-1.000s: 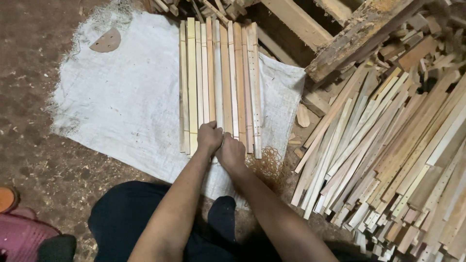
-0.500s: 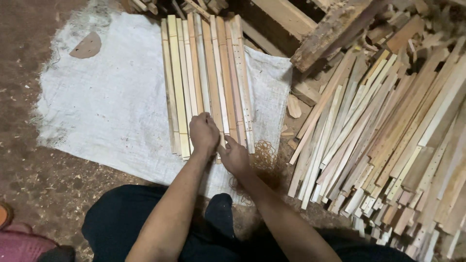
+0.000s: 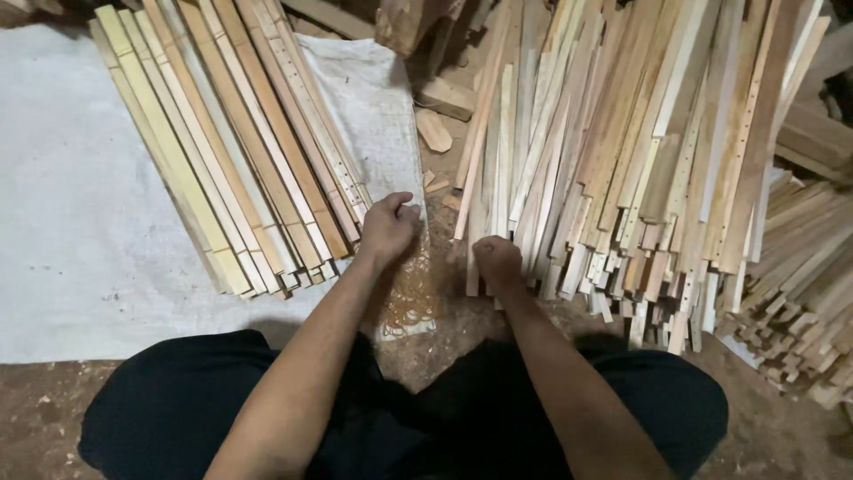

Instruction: Sorting and stacking wooden slats on a workshop floor

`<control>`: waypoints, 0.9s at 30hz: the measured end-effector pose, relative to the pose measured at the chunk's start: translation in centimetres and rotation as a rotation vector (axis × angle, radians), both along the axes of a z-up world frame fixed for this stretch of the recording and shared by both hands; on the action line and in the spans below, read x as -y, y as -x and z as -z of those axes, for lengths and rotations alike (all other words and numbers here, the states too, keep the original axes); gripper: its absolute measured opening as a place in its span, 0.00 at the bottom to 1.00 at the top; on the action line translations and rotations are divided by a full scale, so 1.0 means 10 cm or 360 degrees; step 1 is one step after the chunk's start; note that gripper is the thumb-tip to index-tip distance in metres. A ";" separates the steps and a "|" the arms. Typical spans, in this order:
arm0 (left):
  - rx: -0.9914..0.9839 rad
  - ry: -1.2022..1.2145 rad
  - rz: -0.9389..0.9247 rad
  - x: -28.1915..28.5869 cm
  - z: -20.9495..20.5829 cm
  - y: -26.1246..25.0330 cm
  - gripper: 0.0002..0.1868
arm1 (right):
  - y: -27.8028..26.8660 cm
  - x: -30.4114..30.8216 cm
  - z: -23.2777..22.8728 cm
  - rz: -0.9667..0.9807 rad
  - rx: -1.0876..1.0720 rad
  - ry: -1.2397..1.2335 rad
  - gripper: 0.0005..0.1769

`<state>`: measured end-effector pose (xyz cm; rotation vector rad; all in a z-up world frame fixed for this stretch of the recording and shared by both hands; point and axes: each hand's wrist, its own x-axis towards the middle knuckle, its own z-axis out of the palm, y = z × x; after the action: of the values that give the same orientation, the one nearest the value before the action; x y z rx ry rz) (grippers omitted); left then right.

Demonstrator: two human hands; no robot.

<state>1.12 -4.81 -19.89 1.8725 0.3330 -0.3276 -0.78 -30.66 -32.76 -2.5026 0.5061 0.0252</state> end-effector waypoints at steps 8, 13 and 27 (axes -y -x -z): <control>-0.0097 -0.0119 0.0142 0.45 0.26 -0.14 0.17 | 0.29 0.01 -0.11 -0.0435 -0.0579 0.0282 0.24; -0.0198 -0.0175 0.0206 0.54 0.18 -0.11 0.17 | 0.15 0.15 0.31 -0.0401 -0.0449 0.0070 0.26; -0.0516 0.0273 0.0066 1.06 0.75 -0.10 0.30 | 0.14 -0.35 -1.02 -0.0538 -0.0236 -0.0520 0.13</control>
<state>2.10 -15.38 -27.35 1.6581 0.4703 -0.6707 -2.21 -27.19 -22.60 -2.2434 0.1172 0.3942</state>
